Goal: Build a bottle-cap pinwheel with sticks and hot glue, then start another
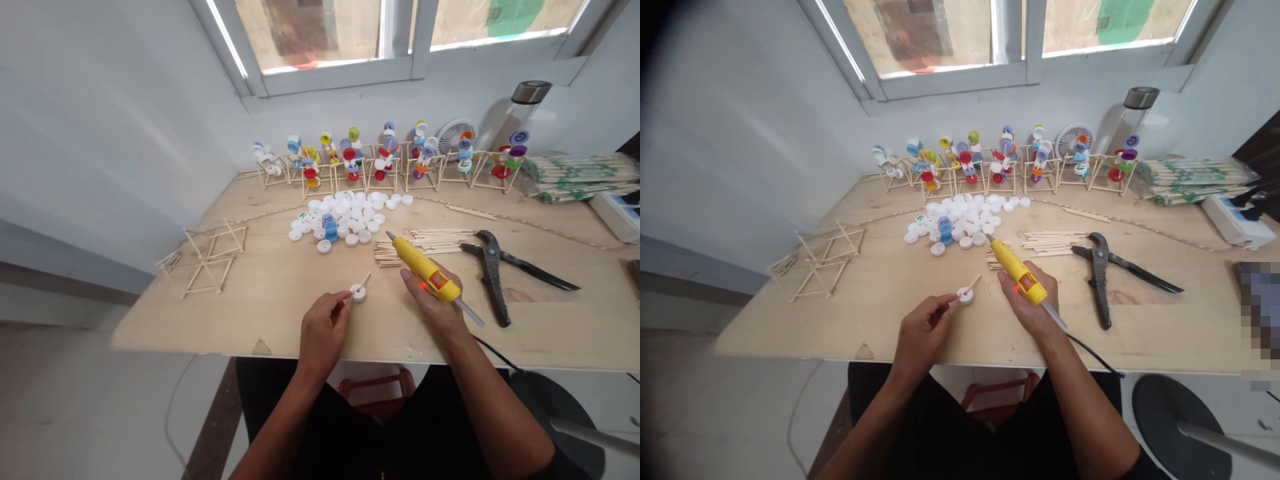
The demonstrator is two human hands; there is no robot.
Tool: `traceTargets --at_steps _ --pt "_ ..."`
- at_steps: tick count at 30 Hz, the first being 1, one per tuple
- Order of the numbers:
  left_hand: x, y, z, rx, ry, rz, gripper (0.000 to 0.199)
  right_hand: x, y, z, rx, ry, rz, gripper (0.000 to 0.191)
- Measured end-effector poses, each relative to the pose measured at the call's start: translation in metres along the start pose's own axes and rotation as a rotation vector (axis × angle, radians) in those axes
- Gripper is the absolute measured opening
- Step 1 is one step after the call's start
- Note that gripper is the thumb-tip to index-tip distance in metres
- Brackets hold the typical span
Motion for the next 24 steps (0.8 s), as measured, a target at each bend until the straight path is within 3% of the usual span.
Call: traceTargets --at_steps 19,24 --pt "0.0022 0.0067 0.0023 -0.168 0.054 -0.056 0.025 -0.0008 0.0002 -0.0017 -0.004 -0.023 -0.016 0.024" --pt "0.0019 0.0066 0.0044 -0.166 0.044 -0.056 0.025 -0.0004 0.0039 -0.0020 -0.006 -0.003 -0.137 0.030"
Point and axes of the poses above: each hand's wrist, its own x-axis away from the middle knuckle, its own y-axis out of the palm, z = x × y, the point moved 2 cm from there along -x, towards the middle knuckle, and after that the axes turned 12 degrees about x, right-handed, at the moved point
